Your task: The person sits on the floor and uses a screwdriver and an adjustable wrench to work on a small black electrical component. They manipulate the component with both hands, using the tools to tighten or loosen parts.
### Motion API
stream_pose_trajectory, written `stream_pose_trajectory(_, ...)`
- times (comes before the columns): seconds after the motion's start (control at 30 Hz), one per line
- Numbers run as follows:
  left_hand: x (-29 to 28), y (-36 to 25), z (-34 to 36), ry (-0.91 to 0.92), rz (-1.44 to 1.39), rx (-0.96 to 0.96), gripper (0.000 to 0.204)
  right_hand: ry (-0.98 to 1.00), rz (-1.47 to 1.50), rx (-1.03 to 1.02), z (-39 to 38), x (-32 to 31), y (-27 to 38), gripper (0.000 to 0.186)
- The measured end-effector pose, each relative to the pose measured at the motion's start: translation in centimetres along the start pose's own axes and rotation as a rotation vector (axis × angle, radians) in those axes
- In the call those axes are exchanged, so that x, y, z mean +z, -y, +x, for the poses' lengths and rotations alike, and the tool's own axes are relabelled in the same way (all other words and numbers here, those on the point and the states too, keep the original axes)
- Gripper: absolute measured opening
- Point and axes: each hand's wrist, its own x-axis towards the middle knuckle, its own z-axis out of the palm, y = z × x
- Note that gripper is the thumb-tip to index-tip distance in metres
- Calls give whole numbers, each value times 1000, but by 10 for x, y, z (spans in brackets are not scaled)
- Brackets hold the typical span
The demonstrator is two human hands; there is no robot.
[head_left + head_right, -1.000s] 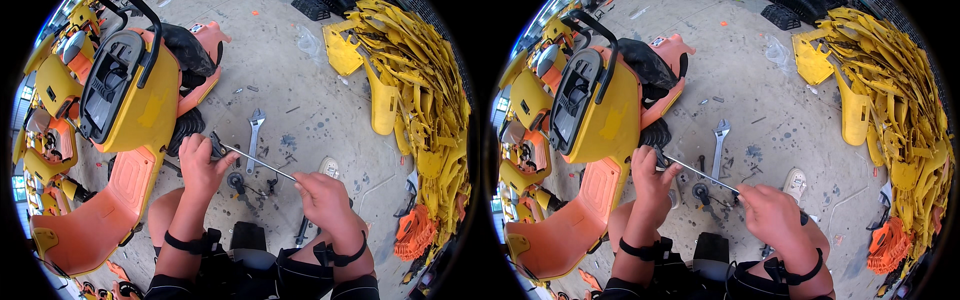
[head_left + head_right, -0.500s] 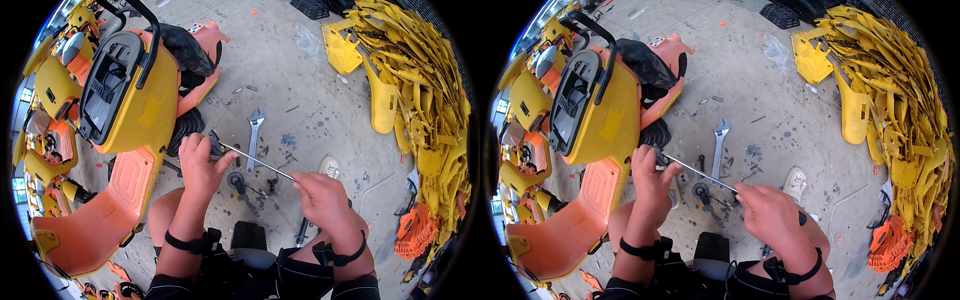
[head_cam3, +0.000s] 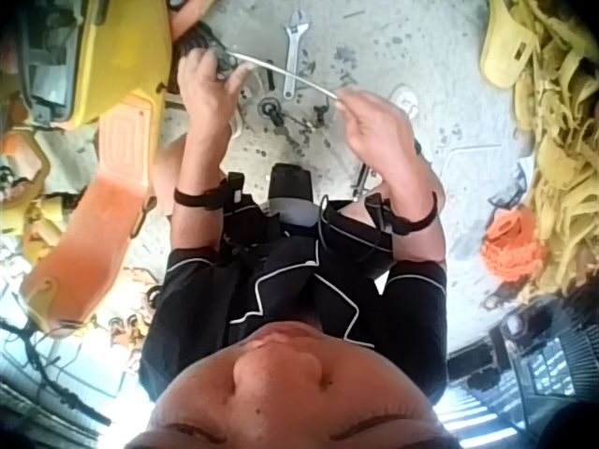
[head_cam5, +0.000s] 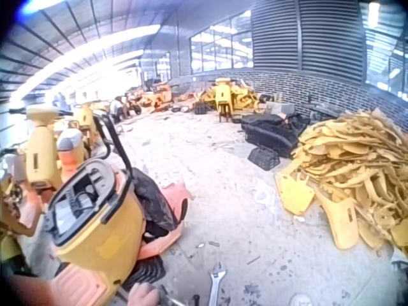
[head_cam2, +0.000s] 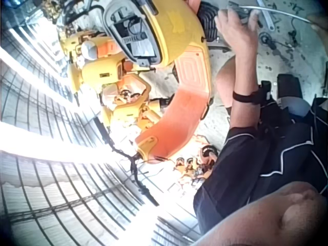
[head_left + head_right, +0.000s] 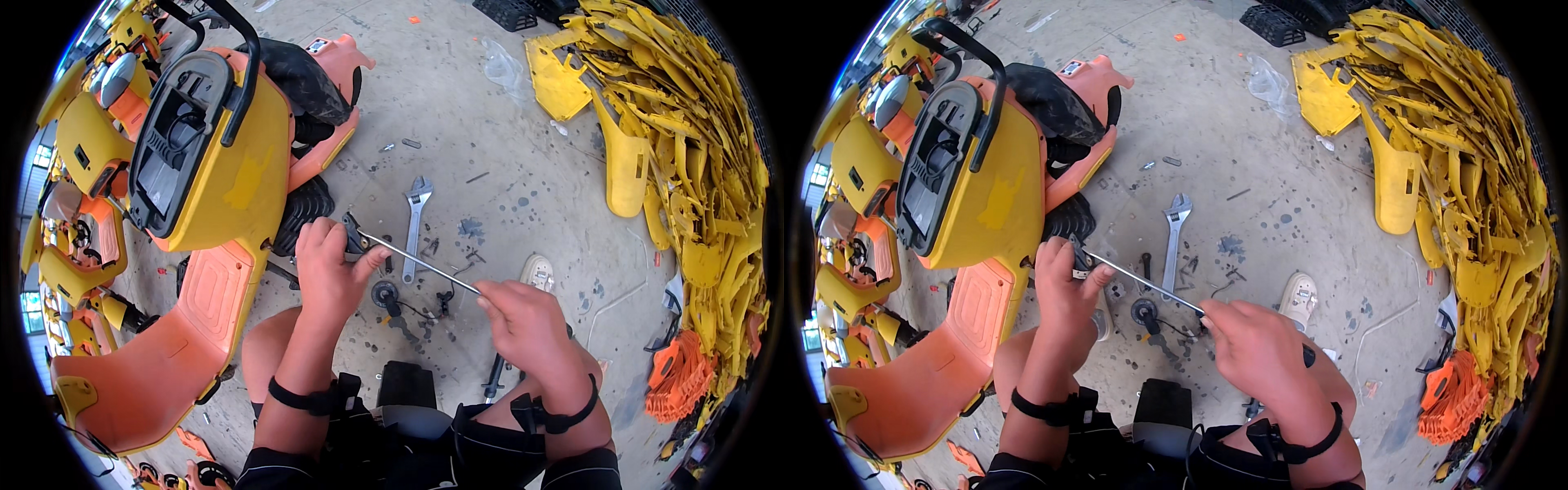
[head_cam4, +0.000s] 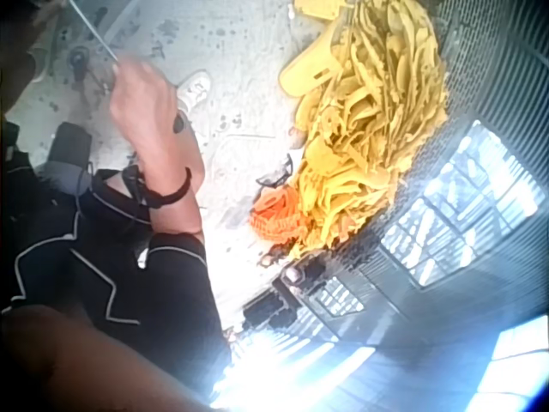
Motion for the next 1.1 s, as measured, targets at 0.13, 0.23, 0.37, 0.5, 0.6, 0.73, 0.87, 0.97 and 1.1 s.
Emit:
stream_pose_trajectory(0.13,0,1,-2,29,-24,-23,58,22,-3,21,-1,-4,3,18)
stream_pose_trajectory(0.23,2,-4,-2,56,-41,7,59,-34,53,-18,0,7,-4,18)
stream_pose_trajectory(0.37,5,-3,-1,49,-137,-37,59,-209,109,159,9,11,-6,17)
stream_pose_trajectory(0.5,8,5,-7,72,-308,-130,55,-228,326,397,20,7,-22,20)
stream_pose_trajectory(0.6,9,-2,-9,140,-419,-261,46,-155,357,470,23,15,-31,23)
stream_pose_trajectory(0.73,9,-22,-9,241,-684,-499,32,-3,593,569,27,38,-51,30)
stream_pose_trajectory(0.87,13,-24,-12,299,-763,-593,22,157,1211,766,40,27,-48,42)
stream_pose_trajectory(0.97,18,-33,-11,312,-847,-668,15,35,1425,669,48,12,-24,53)
stream_pose_trajectory(1.1,22,-53,1,381,-841,-664,16,115,1156,733,53,37,-49,50)
